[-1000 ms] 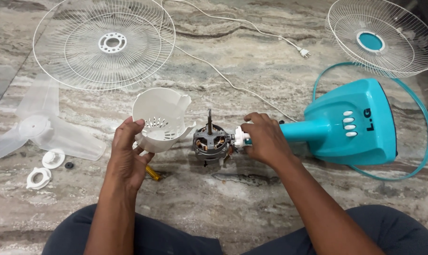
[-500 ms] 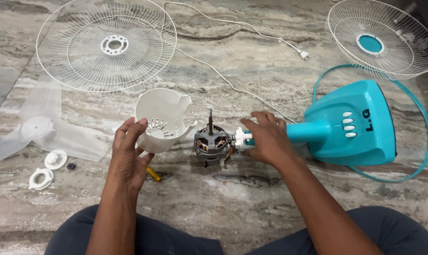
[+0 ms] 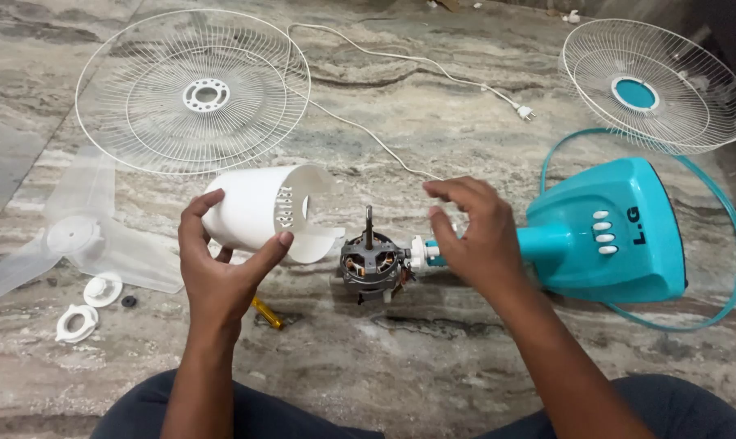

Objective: The person disassembles a small electric fan by removing screws and separating the motor housing from the base. They use a screwdriver to loosen screws and then pull apart the plastic components to expose the internal motor.

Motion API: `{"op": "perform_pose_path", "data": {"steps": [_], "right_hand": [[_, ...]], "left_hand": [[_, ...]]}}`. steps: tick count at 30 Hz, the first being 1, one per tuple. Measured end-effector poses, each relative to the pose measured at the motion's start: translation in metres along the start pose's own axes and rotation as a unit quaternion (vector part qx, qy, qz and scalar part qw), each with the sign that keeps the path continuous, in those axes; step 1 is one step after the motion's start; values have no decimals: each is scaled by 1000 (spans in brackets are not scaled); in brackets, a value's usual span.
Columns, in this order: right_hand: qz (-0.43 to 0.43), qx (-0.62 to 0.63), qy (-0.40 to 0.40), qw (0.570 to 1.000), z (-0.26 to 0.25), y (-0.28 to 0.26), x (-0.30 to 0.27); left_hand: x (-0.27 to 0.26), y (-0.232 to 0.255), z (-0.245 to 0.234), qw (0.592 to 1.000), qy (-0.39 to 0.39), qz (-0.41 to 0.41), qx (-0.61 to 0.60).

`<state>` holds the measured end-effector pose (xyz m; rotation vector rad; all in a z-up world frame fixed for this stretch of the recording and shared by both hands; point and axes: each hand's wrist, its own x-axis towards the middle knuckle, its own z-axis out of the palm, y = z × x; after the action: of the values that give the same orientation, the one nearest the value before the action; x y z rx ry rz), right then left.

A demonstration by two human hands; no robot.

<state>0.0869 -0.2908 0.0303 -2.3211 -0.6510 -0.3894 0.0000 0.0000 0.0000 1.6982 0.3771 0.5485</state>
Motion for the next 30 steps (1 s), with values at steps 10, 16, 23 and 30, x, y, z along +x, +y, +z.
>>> {"op": "perform_pose_path", "data": {"steps": [10,16,23,30], "right_hand": [[17,158,-37,987,12,-29,9],[74,203,-169,962,32,-31,45],[145,182,-263,937,63,-17,67],[121,100,-89,984,92,22,65]], "left_hand": [[16,0,-4,991,-47,119,37],[22,-8,5,988,-57,131,64],[28,-27,23,996,-59,66,-25],[21,-31,37,996,28,-14,84]]}}
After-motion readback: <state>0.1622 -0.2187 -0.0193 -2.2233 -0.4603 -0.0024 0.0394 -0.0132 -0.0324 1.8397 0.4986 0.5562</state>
